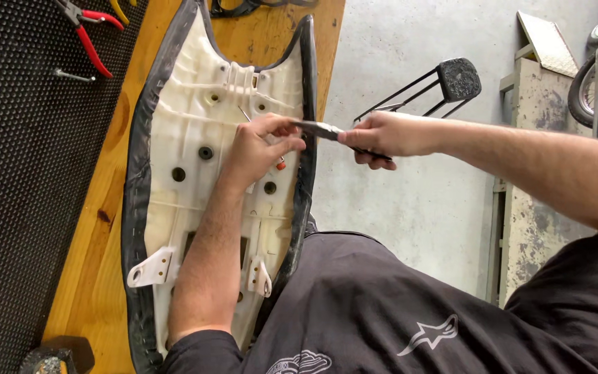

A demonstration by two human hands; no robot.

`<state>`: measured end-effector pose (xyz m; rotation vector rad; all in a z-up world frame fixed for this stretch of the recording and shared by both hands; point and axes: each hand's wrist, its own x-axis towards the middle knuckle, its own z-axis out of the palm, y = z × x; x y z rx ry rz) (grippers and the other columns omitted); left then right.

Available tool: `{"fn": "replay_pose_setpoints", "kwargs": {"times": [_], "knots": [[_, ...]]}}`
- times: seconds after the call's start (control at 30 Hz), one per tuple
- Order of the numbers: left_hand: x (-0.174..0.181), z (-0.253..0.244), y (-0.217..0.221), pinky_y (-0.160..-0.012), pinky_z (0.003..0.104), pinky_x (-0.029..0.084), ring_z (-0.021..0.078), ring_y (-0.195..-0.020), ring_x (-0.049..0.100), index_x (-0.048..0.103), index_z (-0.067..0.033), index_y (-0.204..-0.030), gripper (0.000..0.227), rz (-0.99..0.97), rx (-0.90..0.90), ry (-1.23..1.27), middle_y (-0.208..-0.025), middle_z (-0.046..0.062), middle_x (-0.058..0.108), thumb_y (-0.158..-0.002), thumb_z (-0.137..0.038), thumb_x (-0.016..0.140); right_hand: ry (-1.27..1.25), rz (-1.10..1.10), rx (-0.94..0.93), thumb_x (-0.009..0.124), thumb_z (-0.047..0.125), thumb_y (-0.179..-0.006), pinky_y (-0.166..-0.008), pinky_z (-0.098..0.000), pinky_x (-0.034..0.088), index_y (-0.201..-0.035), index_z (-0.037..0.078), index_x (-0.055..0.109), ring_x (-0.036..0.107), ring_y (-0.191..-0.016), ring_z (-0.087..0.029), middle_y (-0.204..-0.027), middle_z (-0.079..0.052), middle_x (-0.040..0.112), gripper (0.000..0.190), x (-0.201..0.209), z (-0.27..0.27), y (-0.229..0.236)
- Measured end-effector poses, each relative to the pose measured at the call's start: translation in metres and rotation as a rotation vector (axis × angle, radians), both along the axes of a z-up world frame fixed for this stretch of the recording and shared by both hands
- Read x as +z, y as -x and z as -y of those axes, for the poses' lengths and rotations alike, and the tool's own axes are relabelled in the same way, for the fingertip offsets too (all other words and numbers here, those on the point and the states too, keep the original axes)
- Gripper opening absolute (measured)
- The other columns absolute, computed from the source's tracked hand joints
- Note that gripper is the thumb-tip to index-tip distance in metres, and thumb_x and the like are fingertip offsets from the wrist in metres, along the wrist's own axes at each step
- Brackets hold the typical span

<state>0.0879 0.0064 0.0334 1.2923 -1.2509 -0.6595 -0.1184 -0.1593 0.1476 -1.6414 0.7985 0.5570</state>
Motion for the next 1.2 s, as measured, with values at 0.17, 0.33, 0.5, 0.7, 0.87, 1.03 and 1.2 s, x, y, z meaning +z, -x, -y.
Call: {"fn": "replay_pose_setpoints", "kwargs": {"times": [0.17, 0.33, 0.5, 0.7, 0.87, 1.03, 1.2], "knots": [[-0.014, 0.006, -0.007, -0.089, 0.028, 0.055, 0.0131, -0.090, 0.073, 0.077, -0.0168, -0.113, 0.028, 0.057, 0.175, 0.038, -0.095, -0.001, 0.079, -0.091, -0.030, 0.086, -0.128, 0.009, -0.082, 0.057, 0.039, -0.105, -0.058, -0.0357, 0.064, -0.081, -0.001, 0.069, 0.076, -0.066, -0.027, -0.073, -0.016, 0.071, 0.048, -0.025, 0.009, -0.009], [-0.021, 0.007, -0.012, -0.091, 0.032, 0.055, 0.0202, -0.094, 0.075, 0.079, -0.0153, -0.108, 0.013, 0.139, 0.153, 0.039, -0.097, 0.003, 0.078, -0.101, -0.026, 0.074, -0.230, -0.028, -0.021, 0.051, 0.040, -0.106, -0.081, -0.0415, 0.064, -0.100, -0.003, 0.076, 0.080, -0.093, -0.032, -0.102, -0.022, 0.080, 0.050, -0.021, 0.008, -0.014], [-0.034, 0.008, -0.013, -0.090, 0.035, 0.055, 0.0241, -0.090, 0.072, 0.076, -0.0144, -0.101, 0.011, 0.228, 0.222, 0.021, -0.089, 0.004, 0.075, -0.103, -0.024, 0.071, -0.244, -0.075, -0.043, 0.049, 0.039, -0.107, -0.086, -0.0421, 0.062, -0.101, -0.002, 0.075, 0.078, -0.102, -0.030, -0.111, -0.020, 0.080, 0.049, -0.009, 0.011, -0.005], [-0.036, 0.009, -0.001, -0.099, 0.038, 0.050, 0.0256, -0.103, 0.067, 0.071, -0.0102, -0.108, 0.020, 0.548, 0.390, -0.004, -0.100, 0.007, 0.071, -0.091, -0.020, 0.077, -0.221, -0.182, -0.050, 0.054, 0.032, -0.102, -0.077, -0.0435, 0.065, -0.090, -0.005, 0.074, 0.080, -0.092, -0.035, -0.103, -0.025, 0.082, 0.044, 0.008, 0.014, 0.000], [-0.037, 0.010, 0.007, -0.110, 0.045, 0.041, 0.0277, -0.115, 0.062, 0.070, -0.0125, -0.117, 0.040, 0.574, 0.269, -0.061, -0.110, 0.008, 0.069, -0.084, -0.034, 0.078, -0.208, -0.247, -0.051, 0.053, 0.030, -0.100, -0.074, -0.0468, 0.065, -0.088, -0.008, 0.077, 0.080, -0.087, -0.038, -0.097, -0.029, 0.081, 0.047, 0.011, 0.014, -0.005], [-0.037, 0.009, 0.007, -0.115, 0.045, 0.038, 0.0268, -0.118, 0.062, 0.072, -0.0135, -0.113, 0.039, 0.577, 0.259, -0.110, -0.112, 0.007, 0.070, -0.081, -0.033, 0.084, -0.191, -0.315, -0.068, 0.055, 0.028, -0.096, -0.075, -0.0498, 0.064, -0.089, -0.008, 0.076, 0.079, -0.087, -0.041, -0.096, -0.031, 0.080, 0.042, 0.029, 0.007, -0.020], [-0.039, 0.011, 0.007, -0.116, 0.044, 0.037, 0.0250, -0.117, 0.062, 0.074, -0.0152, -0.110, 0.036, 0.576, 0.267, -0.132, -0.111, 0.005, 0.071, -0.081, -0.033, 0.085, -0.186, -0.369, -0.086, 0.057, 0.025, -0.093, -0.074, -0.0518, 0.064, -0.088, -0.008, 0.074, 0.079, -0.085, -0.044, -0.095, -0.034, 0.079, 0.037, 0.028, 0.008, -0.026]]}}
